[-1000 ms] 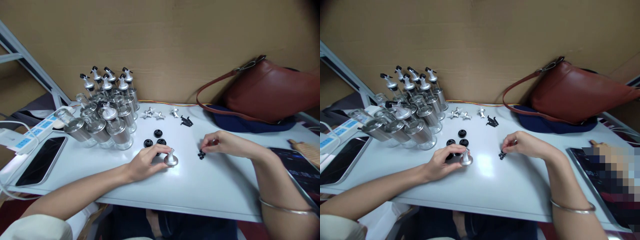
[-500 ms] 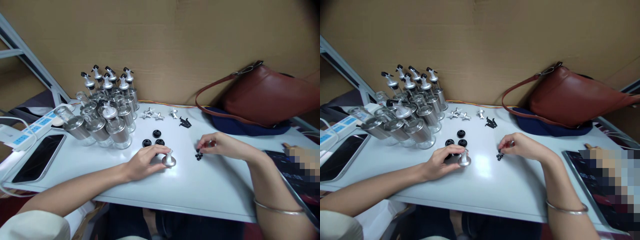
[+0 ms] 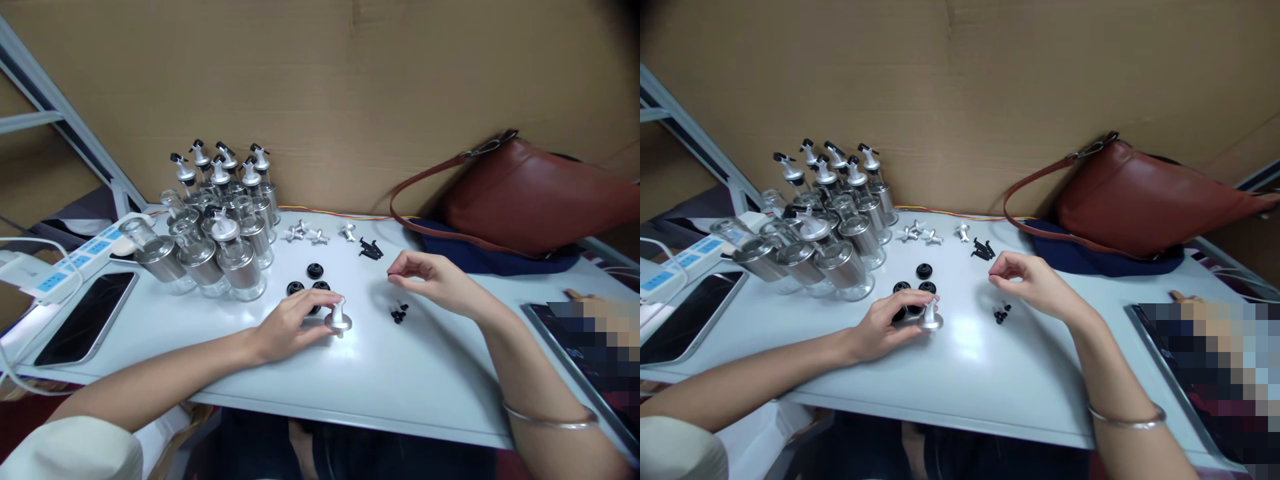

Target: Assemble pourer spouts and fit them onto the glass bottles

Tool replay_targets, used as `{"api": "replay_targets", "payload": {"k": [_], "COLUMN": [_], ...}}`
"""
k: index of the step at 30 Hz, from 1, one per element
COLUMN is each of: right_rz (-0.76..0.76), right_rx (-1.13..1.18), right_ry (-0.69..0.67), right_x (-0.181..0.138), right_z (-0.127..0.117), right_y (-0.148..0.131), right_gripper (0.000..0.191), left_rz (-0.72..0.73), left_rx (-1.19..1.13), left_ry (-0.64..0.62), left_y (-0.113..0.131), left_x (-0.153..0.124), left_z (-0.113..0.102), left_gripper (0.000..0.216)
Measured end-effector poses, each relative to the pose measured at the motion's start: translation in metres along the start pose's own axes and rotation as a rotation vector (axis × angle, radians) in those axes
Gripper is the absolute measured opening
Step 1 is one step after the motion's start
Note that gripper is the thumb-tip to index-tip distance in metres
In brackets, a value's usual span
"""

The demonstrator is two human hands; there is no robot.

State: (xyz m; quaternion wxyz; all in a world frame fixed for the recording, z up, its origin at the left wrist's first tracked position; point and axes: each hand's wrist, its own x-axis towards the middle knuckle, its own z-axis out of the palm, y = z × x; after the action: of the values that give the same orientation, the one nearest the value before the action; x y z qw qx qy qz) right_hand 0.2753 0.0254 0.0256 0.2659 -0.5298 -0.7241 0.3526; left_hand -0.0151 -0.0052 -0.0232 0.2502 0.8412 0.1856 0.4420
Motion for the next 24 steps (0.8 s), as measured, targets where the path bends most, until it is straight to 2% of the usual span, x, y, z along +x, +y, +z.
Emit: {"api": "replay_targets", "payload": {"k": [7, 11, 17, 20, 24], "right_rz": [-0.112, -0.180, -0.222, -0.235, -0.258], "right_rx": [-0.075, -0.093, -0.195, -0.191, -0.145], "right_ry": [0.115, 0.175, 0.204, 0.214, 0.170], "right_x": [0.000, -0.002, -0.004, -0.005, -0.004], "right_z": [0.013, 0.023, 0.030, 0.031, 0.035], "right_y": [-0.011, -0.020, -0.030, -0.028, -0.027], "right_gripper": [0.035, 0.034, 0.030, 0.023, 0.019], "left_rz": [0.014, 0.076, 0.139, 0.152, 0.175], "left_rx": [0.044, 0.091, 0.156, 0.167, 0.221], "left_ry": [0.016, 0.000, 0.007, 0.029, -0.001], "left_y": [0.000, 0.000, -0.002, -0.001, 0.001], "left_x": [0.002, 0.002, 0.001, 0.001, 0.001], "left_z": [-0.002, -0.003, -0.002, -0.001, -0.003], "left_gripper": [0.037, 0.038, 0.042, 0.043, 0.040]}}
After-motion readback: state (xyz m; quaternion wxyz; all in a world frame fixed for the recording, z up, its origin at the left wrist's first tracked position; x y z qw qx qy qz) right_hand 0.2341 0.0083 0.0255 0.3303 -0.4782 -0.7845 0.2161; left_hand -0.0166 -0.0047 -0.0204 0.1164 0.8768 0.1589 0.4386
